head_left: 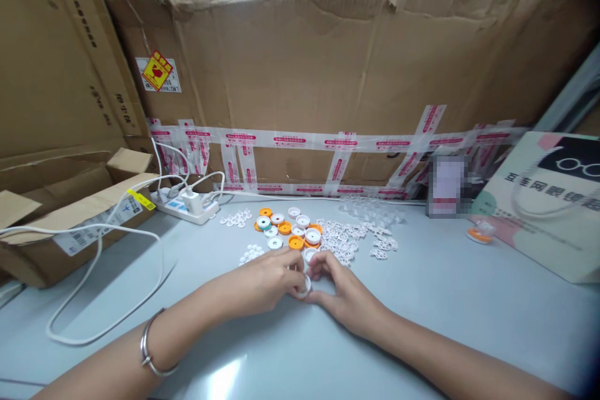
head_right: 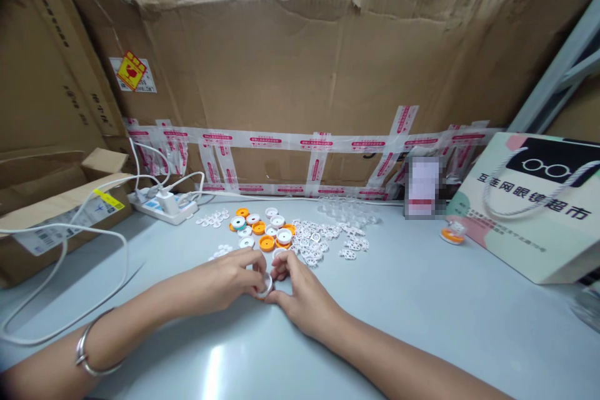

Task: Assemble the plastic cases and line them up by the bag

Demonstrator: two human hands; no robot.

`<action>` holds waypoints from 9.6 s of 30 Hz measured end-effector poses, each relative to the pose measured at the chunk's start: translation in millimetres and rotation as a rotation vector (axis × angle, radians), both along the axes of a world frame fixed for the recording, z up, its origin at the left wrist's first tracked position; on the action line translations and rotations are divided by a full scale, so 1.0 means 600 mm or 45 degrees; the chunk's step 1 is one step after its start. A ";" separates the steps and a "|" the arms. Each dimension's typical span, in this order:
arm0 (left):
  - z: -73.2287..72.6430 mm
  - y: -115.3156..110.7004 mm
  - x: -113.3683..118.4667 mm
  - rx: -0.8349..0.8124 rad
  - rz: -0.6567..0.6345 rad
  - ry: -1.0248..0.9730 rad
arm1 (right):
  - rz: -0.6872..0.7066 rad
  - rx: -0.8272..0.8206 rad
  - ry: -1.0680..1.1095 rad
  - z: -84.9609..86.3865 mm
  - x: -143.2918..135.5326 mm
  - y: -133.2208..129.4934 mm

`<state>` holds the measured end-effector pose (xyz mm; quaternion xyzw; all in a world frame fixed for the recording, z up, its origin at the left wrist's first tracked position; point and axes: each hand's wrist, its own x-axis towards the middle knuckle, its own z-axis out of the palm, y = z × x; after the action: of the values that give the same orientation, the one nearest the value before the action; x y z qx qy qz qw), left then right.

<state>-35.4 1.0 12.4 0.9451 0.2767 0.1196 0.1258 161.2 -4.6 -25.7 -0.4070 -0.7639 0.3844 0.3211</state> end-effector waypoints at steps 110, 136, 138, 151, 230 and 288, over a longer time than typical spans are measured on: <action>0.000 -0.001 0.022 -0.008 0.233 -0.485 | -0.241 -1.355 1.379 0.027 -0.014 -0.032; 0.010 0.013 0.022 -0.340 0.513 -0.843 | -0.377 -1.464 1.467 0.034 -0.013 -0.019; 0.012 0.014 0.019 -0.357 0.511 -0.852 | -0.377 -1.472 1.467 0.033 -0.012 -0.018; 0.012 0.013 0.013 -0.265 0.294 -0.749 | -0.325 -1.454 1.483 0.032 -0.011 -0.020; 0.006 -0.004 0.023 -0.039 0.262 -0.627 | -0.117 -1.246 1.406 0.017 -0.011 -0.021; -0.004 0.030 0.019 -1.100 0.328 -0.996 | -0.212 -1.299 1.340 0.021 -0.008 -0.021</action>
<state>-23.8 19.1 9.7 0.6530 0.3460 0.3496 0.5759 156.7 -17.3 -13.2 -0.3243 -0.2015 0.8107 0.4439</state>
